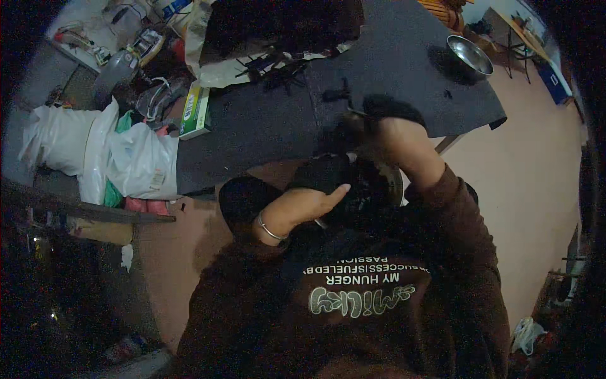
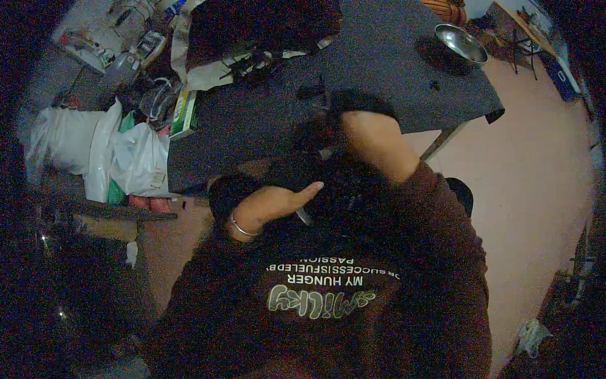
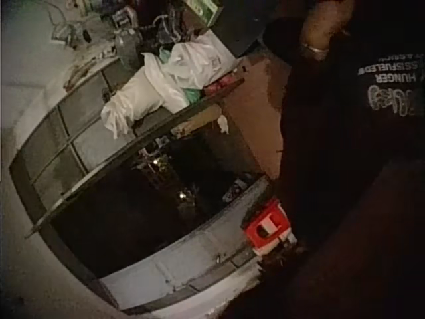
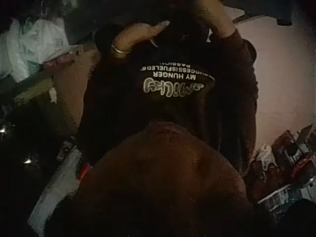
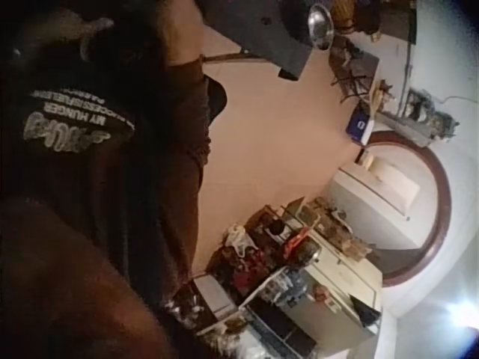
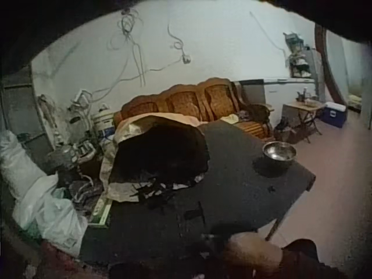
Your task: Assembling small plastic components by attaching white clips to black parts.
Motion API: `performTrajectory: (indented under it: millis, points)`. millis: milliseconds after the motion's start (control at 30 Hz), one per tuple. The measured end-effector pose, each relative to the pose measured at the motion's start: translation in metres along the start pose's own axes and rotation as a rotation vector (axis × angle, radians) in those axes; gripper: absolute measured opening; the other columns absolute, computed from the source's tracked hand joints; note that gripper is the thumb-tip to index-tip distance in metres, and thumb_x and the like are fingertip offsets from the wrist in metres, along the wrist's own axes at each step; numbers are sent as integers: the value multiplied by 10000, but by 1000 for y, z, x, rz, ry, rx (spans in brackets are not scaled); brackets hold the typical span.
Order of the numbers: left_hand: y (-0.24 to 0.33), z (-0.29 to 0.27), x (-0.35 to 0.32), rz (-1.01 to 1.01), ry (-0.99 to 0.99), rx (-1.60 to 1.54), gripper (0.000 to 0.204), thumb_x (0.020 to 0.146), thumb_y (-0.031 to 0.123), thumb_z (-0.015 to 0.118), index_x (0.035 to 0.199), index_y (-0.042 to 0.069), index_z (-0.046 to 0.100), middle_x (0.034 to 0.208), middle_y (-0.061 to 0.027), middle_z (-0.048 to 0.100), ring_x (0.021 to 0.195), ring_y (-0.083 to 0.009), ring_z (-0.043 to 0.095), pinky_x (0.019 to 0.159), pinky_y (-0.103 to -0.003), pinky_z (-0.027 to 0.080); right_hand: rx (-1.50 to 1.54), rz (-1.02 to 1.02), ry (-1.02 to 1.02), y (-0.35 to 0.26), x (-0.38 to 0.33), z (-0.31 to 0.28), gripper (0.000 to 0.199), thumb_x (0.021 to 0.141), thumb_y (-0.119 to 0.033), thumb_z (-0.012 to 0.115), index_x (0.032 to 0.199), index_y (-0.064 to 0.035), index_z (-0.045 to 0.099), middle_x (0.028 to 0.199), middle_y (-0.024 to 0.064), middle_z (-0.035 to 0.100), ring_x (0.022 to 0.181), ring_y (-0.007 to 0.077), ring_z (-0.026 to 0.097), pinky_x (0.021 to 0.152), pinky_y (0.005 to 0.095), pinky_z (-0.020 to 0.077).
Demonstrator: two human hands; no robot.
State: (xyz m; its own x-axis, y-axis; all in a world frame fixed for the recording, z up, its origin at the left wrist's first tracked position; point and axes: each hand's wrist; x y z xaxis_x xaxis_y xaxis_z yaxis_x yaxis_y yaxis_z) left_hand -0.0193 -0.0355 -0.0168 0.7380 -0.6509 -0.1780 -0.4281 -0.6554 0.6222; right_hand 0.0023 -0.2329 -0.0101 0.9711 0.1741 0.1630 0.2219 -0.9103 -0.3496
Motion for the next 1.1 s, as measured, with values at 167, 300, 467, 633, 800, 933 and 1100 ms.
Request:
performTrajectory:
  millis: [167, 300, 467, 633, 800, 933, 1100]
  points:
    - [-9, 5, 9, 304, 291, -58, 330, 784, 226, 501, 987, -33, 488, 961, -190, 522, 912, -267, 497, 806, -348, 382, -130, -44, -9, 3, 27, 4, 146, 700, -181, 502, 685, -71, 598, 674, 131, 585, 631, 297, 580, 540, 369, 476]
    - [-43, -4, 22, 334, 634, 0, 270, 772, 114, 514, 989, -42, 483, 868, -171, 539, 824, -259, 532, 744, -326, 423, 121, 105, -57, -7, 23, -3, 244, 776, -243, 508, 750, -9, 573, 631, 132, 550, 546, 219, 536, 508, 331, 429]
    - [14, -28, 12, 391, 844, 162, 236, 788, 29, 459, 1007, -57, 475, 896, -154, 554, 794, -238, 554, 688, -300, 445, 844, 165, -138, -40, -13, -9, 197, 778, -204, 533, 797, -10, 562, 667, -6, 527, 613, 72, 442, 538, 241, 395]
    - [13, -27, 5, 379, 769, 90, 271, 785, 52, 474, 1043, -29, 466, 924, -144, 557, 817, -224, 555, 698, -298, 443, 731, -143, 38, -54, -36, -6, 172, 772, -176, 539, 844, -22, 564, 742, 52, 573, 639, 123, 516, 564, 267, 422]
    - [24, -24, -12, 338, 472, -275, 243, 783, 67, 465, 1012, -4, 501, 928, -142, 557, 839, -235, 550, 719, -313, 434, 167, -524, 422, -47, -37, -12, 171, 763, -170, 552, 867, -36, 574, 801, 115, 589, 683, 189, 572, 584, 291, 442]
    - [30, -25, -19, 325, 445, -177, 229, 783, 64, 448, 996, 6, 508, 924, -145, 556, 858, -247, 544, 753, -340, 422, 629, -107, 172, -58, -39, -26, 179, 778, -193, 540, 839, -28, 572, 718, 100, 577, 629, 154, 548, 572, 279, 431]
    - [8, -25, -17, 574, 506, 424, 224, 781, 86, 444, 982, -1, 494, 932, -160, 546, 902, -271, 525, 783, -347, 414, 720, -78, 52, -51, -43, -25, 297, 810, -298, 498, 799, -6, 556, 613, 93, 535, 543, 124, 471, 520, 282, 398]
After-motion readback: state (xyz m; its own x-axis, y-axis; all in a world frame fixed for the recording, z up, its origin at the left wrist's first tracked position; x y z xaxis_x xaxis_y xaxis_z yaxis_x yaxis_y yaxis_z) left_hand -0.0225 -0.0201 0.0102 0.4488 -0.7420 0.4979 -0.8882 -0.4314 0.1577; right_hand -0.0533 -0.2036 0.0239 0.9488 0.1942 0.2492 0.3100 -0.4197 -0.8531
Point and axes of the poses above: each hand's wrist, its own x-axis towards the middle knuckle, its own z-axis out of the palm, y = z × x
